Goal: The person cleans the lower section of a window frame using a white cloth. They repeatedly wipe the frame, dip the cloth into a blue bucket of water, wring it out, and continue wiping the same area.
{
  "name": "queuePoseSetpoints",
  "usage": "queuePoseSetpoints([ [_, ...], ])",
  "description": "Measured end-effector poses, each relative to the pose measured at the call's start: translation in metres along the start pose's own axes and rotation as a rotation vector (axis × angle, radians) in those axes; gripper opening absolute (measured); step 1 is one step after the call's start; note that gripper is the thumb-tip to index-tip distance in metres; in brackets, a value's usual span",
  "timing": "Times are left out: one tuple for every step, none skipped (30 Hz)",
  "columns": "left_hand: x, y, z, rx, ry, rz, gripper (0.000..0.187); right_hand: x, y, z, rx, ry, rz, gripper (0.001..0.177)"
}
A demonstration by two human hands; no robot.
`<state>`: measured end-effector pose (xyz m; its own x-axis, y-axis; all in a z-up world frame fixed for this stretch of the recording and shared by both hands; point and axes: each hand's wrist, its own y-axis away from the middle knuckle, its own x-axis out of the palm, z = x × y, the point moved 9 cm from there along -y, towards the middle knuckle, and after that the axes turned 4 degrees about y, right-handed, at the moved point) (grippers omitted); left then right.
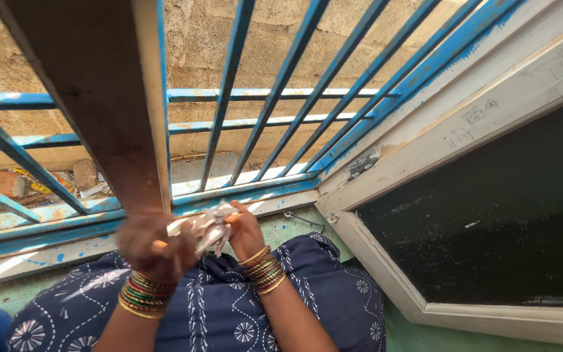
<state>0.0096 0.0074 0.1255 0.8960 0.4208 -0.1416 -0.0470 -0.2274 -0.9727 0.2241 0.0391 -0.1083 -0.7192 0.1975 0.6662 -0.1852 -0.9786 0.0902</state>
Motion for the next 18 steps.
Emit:
queuePoseSetpoints([
  [0.007,-0.004,-0.01,0.02,0.11,0.09,0.021,-0.002,0.002,0.009,-0.022,-0.161,0.017,0.039],
  [0.015,-0.005,-0.021,0.041,0.219,0.18,0.021,-0.004,0.002,0.016,-0.017,-0.199,0.027,0.038],
  [0.022,-0.003,-0.031,0.059,0.332,0.278,0.022,-0.008,0.006,0.02,-0.009,-0.241,0.028,0.038],
  [0.041,0.0,-0.023,-0.053,0.346,0.38,0.022,-0.012,0.01,0.024,-0.001,-0.283,0.029,0.037],
  [0.064,0.006,-0.014,-0.164,0.361,0.483,0.023,-0.017,0.014,0.03,-0.022,-0.292,0.042,0.039],
  [0.085,0.017,-0.007,-0.275,0.376,0.585,0.023,-0.022,0.017,0.035,-0.042,-0.302,0.056,0.04],
  [0.094,0.026,-0.001,-0.341,0.309,0.606,0.036,-0.025,0.018,0.04,-0.07,-0.314,0.069,0.042],
  [0.102,0.036,0.005,-0.406,0.242,0.626,0.05,-0.03,0.019,0.041,-0.069,-0.316,0.041,0.043],
  [0.11,0.047,0.011,-0.469,0.176,0.647,0.063,-0.035,0.019,0.043,-0.07,-0.319,0.011,0.045],
  [0.121,0.059,0.014,-0.531,0.259,0.703,0.057,-0.04,0.019,0.044,-0.071,-0.321,-0.02,0.046],
  [0.127,0.07,0.018,-0.593,0.344,0.758,0.051,-0.038,0.02,0.044,-0.052,-0.349,0.0,0.046],
  [0.133,0.08,0.019,-0.655,0.428,0.812,0.045,-0.036,0.021,0.044,-0.032,-0.376,0.02,0.046],
  [0.141,0.097,0.024,-0.776,0.409,0.955,0.042,-0.032,0.02,0.044,-0.013,-0.404,0.046,0.046],
  [0.145,0.114,0.029,-0.896,0.387,1.098,0.04,-0.032,0.02,0.045,-0.015,-0.4,0.033,0.046],
  [0.146,0.131,0.031,-1.014,0.36,1.245,0.037,-0.032,0.021,0.046,-0.019,-0.398,0.019,0.047],
  [0.145,0.127,0.034,-1.041,0.455,1.131,0.035,-0.033,0.021,0.046,-0.022,-0.397,0.005,0.048],
  [0.142,0.126,0.038,-1.065,0.55,1.018,0.034,-0.036,0.022,0.047,-0.032,-0.361,-0.017,0.046],
  [0.141,0.124,0.041,-1.087,0.643,0.903,0.032,-0.04,0.021,0.048,-0.043,-0.324,-0.038,0.045],
])
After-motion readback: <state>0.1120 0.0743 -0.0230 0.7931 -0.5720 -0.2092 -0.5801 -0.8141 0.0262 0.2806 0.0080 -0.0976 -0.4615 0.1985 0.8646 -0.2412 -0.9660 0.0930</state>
